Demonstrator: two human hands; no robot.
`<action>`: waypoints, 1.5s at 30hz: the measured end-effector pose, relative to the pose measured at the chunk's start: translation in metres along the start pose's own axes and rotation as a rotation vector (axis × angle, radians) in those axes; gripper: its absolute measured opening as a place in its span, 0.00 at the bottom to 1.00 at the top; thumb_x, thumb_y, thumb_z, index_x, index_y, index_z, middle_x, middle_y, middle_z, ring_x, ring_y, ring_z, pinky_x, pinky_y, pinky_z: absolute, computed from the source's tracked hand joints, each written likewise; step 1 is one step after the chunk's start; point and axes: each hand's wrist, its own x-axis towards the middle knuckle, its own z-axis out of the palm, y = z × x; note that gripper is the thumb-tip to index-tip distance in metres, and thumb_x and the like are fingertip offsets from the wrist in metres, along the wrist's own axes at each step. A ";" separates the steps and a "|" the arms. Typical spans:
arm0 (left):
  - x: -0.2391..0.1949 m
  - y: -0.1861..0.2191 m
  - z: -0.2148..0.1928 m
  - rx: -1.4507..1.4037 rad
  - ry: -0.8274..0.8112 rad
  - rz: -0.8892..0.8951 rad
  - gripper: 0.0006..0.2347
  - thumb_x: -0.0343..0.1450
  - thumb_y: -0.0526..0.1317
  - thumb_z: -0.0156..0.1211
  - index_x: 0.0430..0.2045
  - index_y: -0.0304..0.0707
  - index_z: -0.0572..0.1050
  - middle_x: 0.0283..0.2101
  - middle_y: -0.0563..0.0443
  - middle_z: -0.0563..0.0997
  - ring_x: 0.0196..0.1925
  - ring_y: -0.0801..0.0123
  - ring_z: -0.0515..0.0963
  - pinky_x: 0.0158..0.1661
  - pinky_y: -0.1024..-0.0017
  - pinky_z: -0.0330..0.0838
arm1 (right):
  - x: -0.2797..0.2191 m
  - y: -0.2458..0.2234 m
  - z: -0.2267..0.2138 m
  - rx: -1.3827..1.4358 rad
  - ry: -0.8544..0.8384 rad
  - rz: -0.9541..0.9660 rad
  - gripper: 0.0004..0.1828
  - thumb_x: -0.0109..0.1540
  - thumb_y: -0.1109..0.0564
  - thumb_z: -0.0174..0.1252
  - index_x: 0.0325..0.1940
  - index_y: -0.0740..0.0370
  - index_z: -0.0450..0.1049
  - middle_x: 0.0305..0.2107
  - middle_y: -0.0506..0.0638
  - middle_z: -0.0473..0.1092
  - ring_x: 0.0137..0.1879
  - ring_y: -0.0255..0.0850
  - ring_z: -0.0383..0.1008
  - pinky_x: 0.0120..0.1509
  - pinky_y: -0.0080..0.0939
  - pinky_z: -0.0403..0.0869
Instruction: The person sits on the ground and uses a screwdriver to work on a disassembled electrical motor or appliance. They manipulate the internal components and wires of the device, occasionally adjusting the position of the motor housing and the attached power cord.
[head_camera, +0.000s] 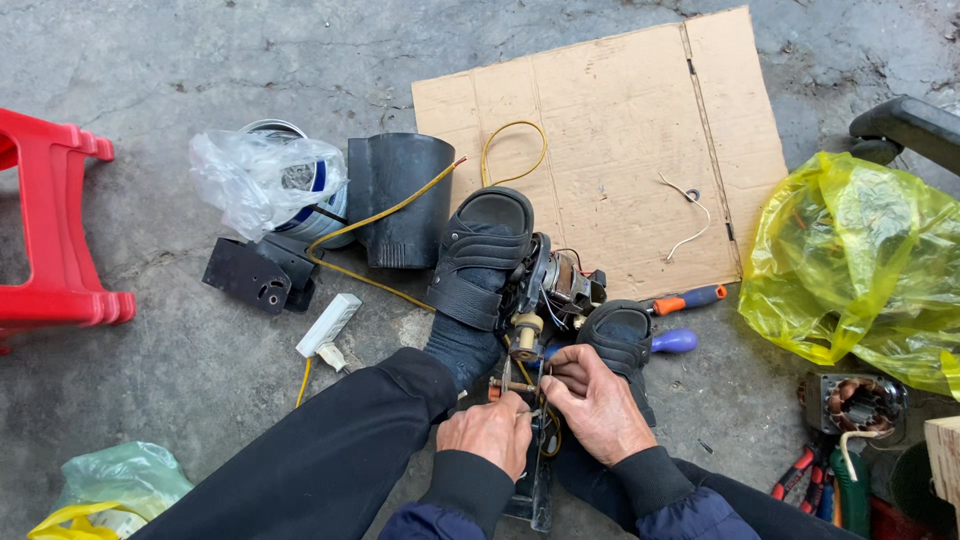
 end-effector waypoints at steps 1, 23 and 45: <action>-0.003 0.000 0.002 0.001 -0.004 0.001 0.09 0.80 0.53 0.54 0.46 0.59 0.79 0.37 0.45 0.87 0.39 0.37 0.86 0.38 0.39 0.75 | 0.002 0.006 0.001 0.001 0.001 0.004 0.12 0.64 0.59 0.65 0.52 0.57 0.77 0.48 0.51 0.90 0.56 0.33 0.91 0.64 0.31 0.83; 0.003 -0.007 0.007 -0.061 0.029 -0.085 0.07 0.79 0.54 0.56 0.39 0.61 0.74 0.33 0.47 0.87 0.36 0.36 0.83 0.36 0.37 0.72 | 0.006 0.011 0.003 0.029 -0.007 -0.072 0.10 0.65 0.58 0.67 0.49 0.57 0.76 0.42 0.48 0.87 0.51 0.31 0.89 0.59 0.31 0.83; 0.009 -0.010 0.015 -0.163 0.001 -0.124 0.13 0.79 0.56 0.53 0.52 0.70 0.83 0.50 0.58 0.88 0.50 0.47 0.86 0.47 0.41 0.79 | -0.005 0.004 -0.001 -0.194 0.006 -0.077 0.15 0.68 0.51 0.59 0.56 0.54 0.82 0.47 0.45 0.89 0.56 0.29 0.90 0.64 0.30 0.83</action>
